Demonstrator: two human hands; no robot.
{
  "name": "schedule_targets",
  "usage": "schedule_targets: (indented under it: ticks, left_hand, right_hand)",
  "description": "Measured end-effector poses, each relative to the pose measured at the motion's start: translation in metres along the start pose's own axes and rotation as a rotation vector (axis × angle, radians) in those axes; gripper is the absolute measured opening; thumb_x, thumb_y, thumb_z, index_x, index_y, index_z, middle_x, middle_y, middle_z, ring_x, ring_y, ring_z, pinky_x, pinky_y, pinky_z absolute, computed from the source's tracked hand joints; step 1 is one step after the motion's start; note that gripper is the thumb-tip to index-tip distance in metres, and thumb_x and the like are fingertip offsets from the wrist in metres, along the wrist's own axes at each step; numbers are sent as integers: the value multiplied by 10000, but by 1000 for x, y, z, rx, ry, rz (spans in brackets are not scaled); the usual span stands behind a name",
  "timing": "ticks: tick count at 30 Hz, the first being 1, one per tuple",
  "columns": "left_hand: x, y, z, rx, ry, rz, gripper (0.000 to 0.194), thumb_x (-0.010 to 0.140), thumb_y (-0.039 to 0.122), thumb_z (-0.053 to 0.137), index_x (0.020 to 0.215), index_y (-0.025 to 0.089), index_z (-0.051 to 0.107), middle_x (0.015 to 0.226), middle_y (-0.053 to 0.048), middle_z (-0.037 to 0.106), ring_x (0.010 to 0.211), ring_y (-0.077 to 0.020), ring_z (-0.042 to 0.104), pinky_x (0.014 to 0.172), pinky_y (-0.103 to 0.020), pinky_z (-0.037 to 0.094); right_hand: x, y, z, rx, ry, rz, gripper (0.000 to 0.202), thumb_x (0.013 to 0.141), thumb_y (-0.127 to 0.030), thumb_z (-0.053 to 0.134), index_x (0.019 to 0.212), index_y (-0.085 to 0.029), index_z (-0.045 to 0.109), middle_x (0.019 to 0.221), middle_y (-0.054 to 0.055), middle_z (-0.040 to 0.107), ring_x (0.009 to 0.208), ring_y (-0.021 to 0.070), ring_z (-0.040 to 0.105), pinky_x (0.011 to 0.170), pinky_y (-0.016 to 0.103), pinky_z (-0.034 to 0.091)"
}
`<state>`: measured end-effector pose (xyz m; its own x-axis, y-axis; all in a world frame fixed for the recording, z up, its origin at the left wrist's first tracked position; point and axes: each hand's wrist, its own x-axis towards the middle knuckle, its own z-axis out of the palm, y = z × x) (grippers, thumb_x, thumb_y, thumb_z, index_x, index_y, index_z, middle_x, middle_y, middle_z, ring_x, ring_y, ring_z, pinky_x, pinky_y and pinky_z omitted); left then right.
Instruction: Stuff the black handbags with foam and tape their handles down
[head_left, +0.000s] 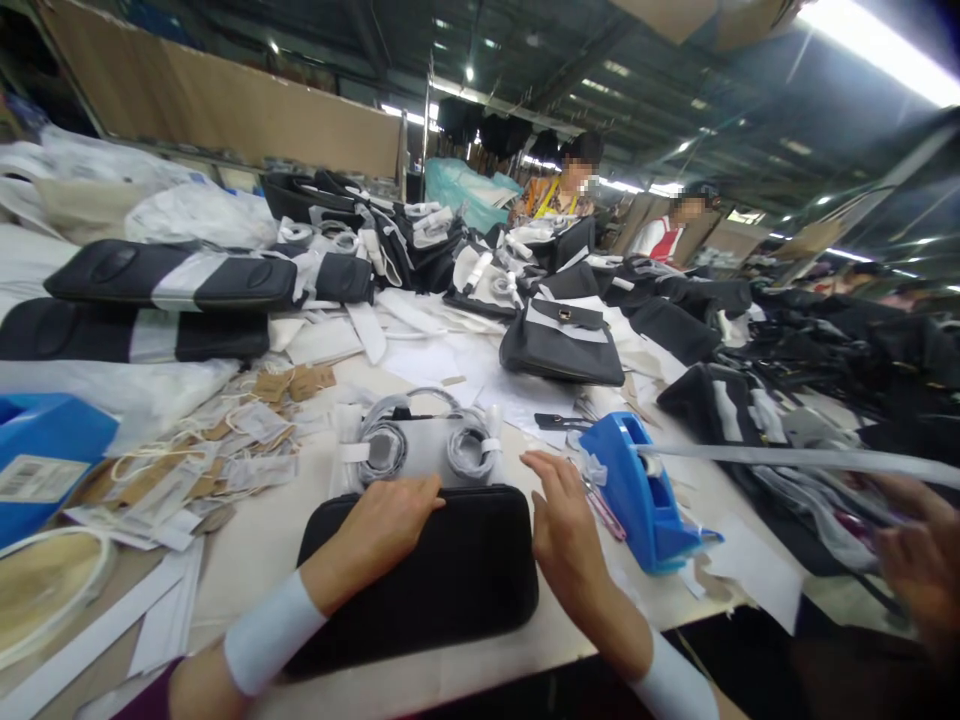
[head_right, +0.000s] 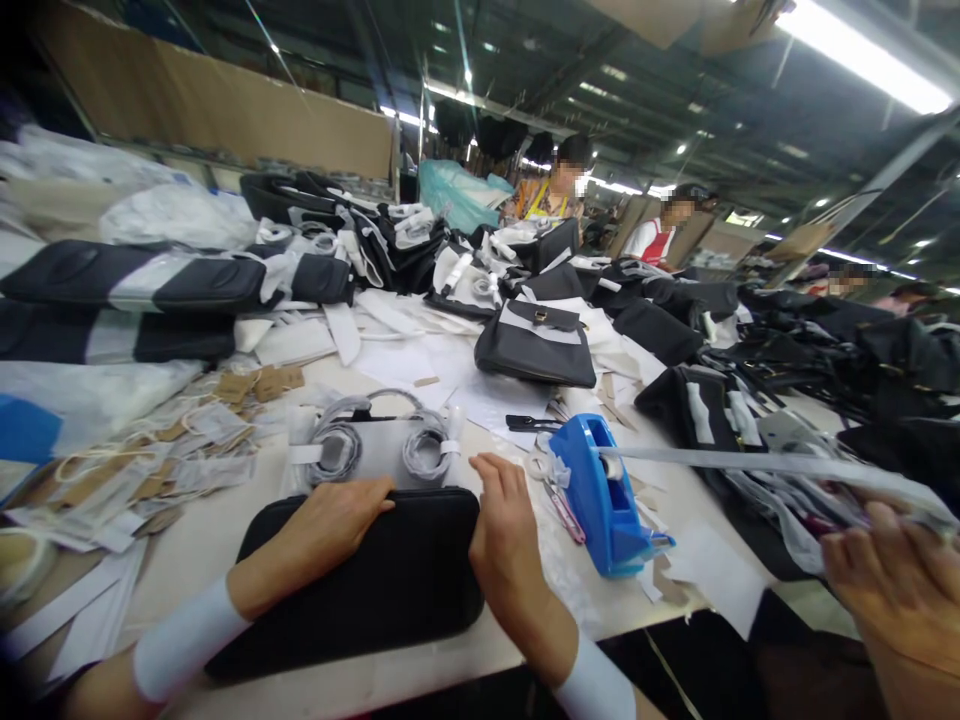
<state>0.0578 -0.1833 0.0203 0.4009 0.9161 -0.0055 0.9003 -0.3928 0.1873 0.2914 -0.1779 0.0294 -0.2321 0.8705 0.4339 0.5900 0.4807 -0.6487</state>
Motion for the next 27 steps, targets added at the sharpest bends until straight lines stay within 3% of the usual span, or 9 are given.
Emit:
schedule_targets:
  ticks: [2, 4, 7, 10, 15, 17, 21, 24, 27]
  left_hand:
    - [1, -2, 4, -3, -1, -5, 256, 1007, 240, 329, 1048, 166, 571, 906, -97, 704, 850, -276, 696, 697, -366, 532]
    - [2, -5, 6, -15, -25, -9, 267, 984, 175, 330, 1105, 149, 567, 964, -122, 701, 893, -263, 688, 762, -373, 537]
    - [1, -10, 8, -34, -58, -22, 277, 956, 137, 337, 1107, 132, 570, 1013, -148, 695, 920, -264, 680, 812, -391, 539]
    - [-5, -11, 8, -51, -76, -63, 285, 960, 156, 317, 1138, 120, 536, 974, -136, 699, 878, -273, 684, 790, -413, 547]
    - [-7, 3, -6, -118, 32, -92, 428, 889, 72, 363, 1307, 126, 436, 1279, -143, 588, 1221, -206, 551, 1051, -353, 442]
    - [9, 9, -23, -82, 95, -84, 540, 815, -1, 378, 1328, 159, 435, 1378, -115, 504, 1285, -166, 484, 1078, -300, 409]
    - [69, 7, -47, 88, 146, -242, 432, 801, -60, 330, 1117, 95, 580, 1184, -147, 589, 1132, -196, 567, 998, -312, 449]
    - [101, -5, -36, 125, 115, -273, 330, 888, 3, 317, 1009, 63, 618, 1064, -170, 633, 1060, -244, 599, 945, -355, 466]
    - [110, -15, -13, 145, 98, -244, 313, 929, 41, 318, 1034, 66, 612, 1083, -170, 636, 1069, -236, 594, 943, -354, 454]
  right_hand:
    - [-4, -26, 18, -85, -43, -196, 523, 817, -3, 371, 1275, -187, 542, 1270, 127, 580, 1195, 260, 514, 1050, 481, 410]
    - [-7, -48, 45, -111, -164, -266, 583, 780, 26, 374, 1325, -136, 502, 1285, 151, 580, 1192, 269, 520, 1050, 479, 424]
    - [-11, -59, 87, -223, -131, -156, 573, 752, 44, 379, 1295, -72, 515, 1218, 205, 600, 1147, 312, 539, 996, 516, 463]
    - [-15, -51, 110, -286, -19, -137, 584, 748, 52, 391, 1309, -67, 502, 1198, 205, 608, 1123, 325, 543, 982, 523, 472]
    - [-15, -41, 111, -272, -15, -210, 510, 732, 77, 417, 1180, -81, 603, 1014, 153, 659, 952, 296, 574, 936, 478, 494]
    - [-13, -42, 109, -261, -12, -211, 477, 741, 67, 437, 1153, -90, 621, 1005, 150, 653, 954, 293, 565, 920, 465, 497]
    - [-13, -42, 110, -277, -63, -177, 354, 717, 63, 461, 954, -114, 657, 930, 141, 633, 909, 286, 549, 884, 453, 505]
    - [-15, -39, 113, -242, -78, -148, 390, 687, 83, 449, 949, -113, 662, 942, 152, 633, 936, 293, 559, 883, 468, 509]
    - [-11, -45, 98, -12, -74, -124, 460, 711, 67, 436, 1047, -134, 677, 1123, 162, 628, 1098, 302, 553, 976, 492, 471]
